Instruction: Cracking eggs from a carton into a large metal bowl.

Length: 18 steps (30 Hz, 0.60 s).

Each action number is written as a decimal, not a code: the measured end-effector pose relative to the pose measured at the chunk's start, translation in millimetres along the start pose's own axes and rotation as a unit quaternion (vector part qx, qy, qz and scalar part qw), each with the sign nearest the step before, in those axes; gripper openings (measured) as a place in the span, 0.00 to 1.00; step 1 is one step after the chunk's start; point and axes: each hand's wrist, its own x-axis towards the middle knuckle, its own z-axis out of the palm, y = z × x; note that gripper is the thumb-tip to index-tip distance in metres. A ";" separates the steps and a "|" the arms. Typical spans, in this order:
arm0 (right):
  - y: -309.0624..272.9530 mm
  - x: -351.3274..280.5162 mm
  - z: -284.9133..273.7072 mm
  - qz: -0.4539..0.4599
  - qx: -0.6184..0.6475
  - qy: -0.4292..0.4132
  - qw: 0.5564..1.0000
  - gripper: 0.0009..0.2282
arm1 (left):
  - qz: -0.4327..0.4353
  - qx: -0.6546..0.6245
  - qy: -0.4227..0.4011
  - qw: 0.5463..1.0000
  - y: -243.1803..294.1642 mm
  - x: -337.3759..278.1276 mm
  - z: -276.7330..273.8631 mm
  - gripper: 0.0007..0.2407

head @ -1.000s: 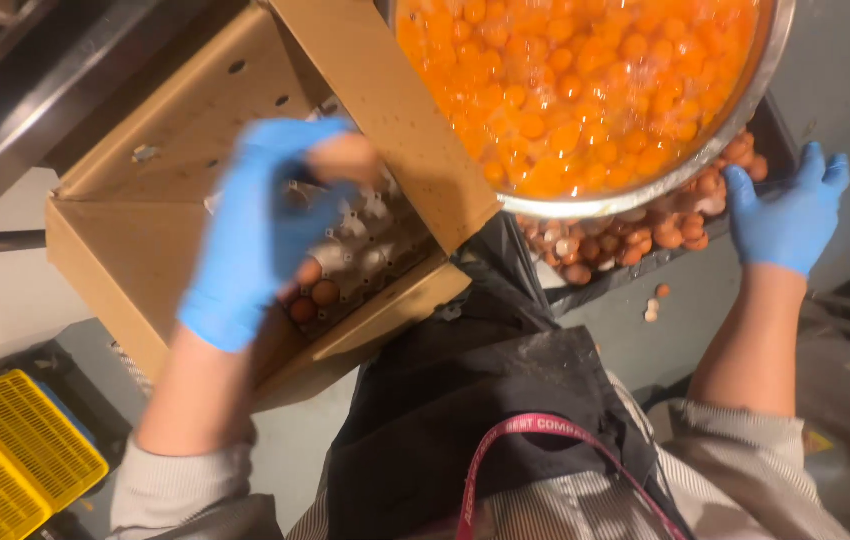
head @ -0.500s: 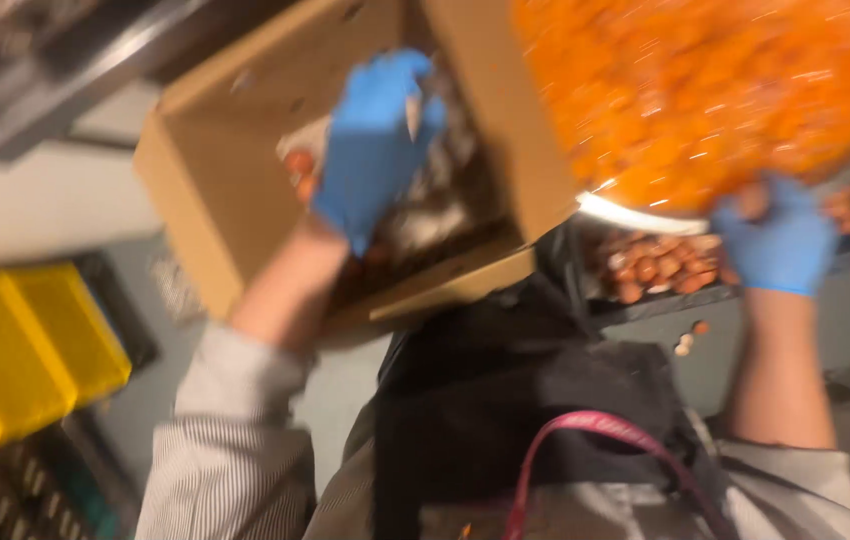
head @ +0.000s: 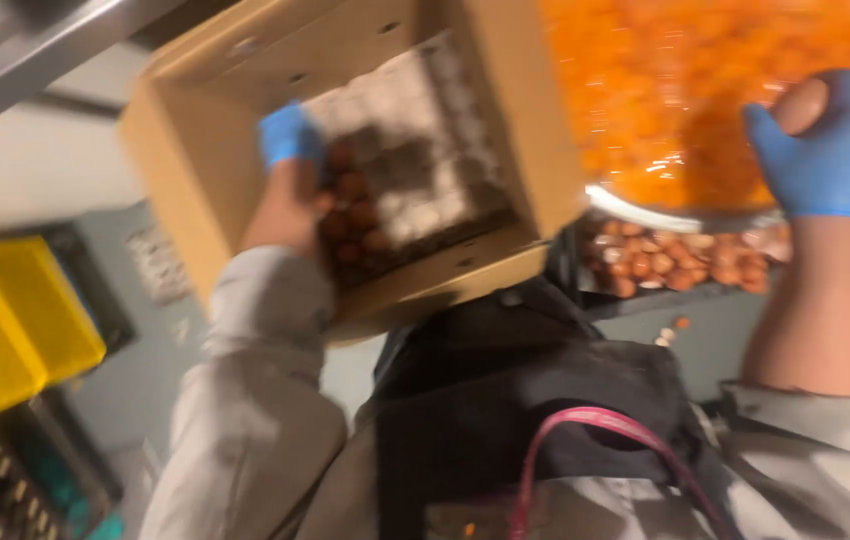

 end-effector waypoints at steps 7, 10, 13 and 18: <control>103.1 -77.6 -16.0 0.129 0.220 0.208 0.944 0.17 | -0.018 0.087 -0.074 0.993 30.2 -16.3 -105.9 0.11; 144.9 -114.8 10.5 0.191 0.271 0.309 0.891 0.20 | -0.047 0.066 -0.068 0.994 26.7 -10.4 -134.9 0.16; 155.7 -155.2 25.8 0.293 0.275 0.187 0.897 0.18 | -0.063 -0.078 -0.075 0.992 46.6 -52.2 -229.0 0.15; 124.6 -168.2 15.5 0.210 -0.085 0.065 0.972 0.20 | 0.070 -0.418 0.051 0.904 125.6 -133.6 -392.0 0.13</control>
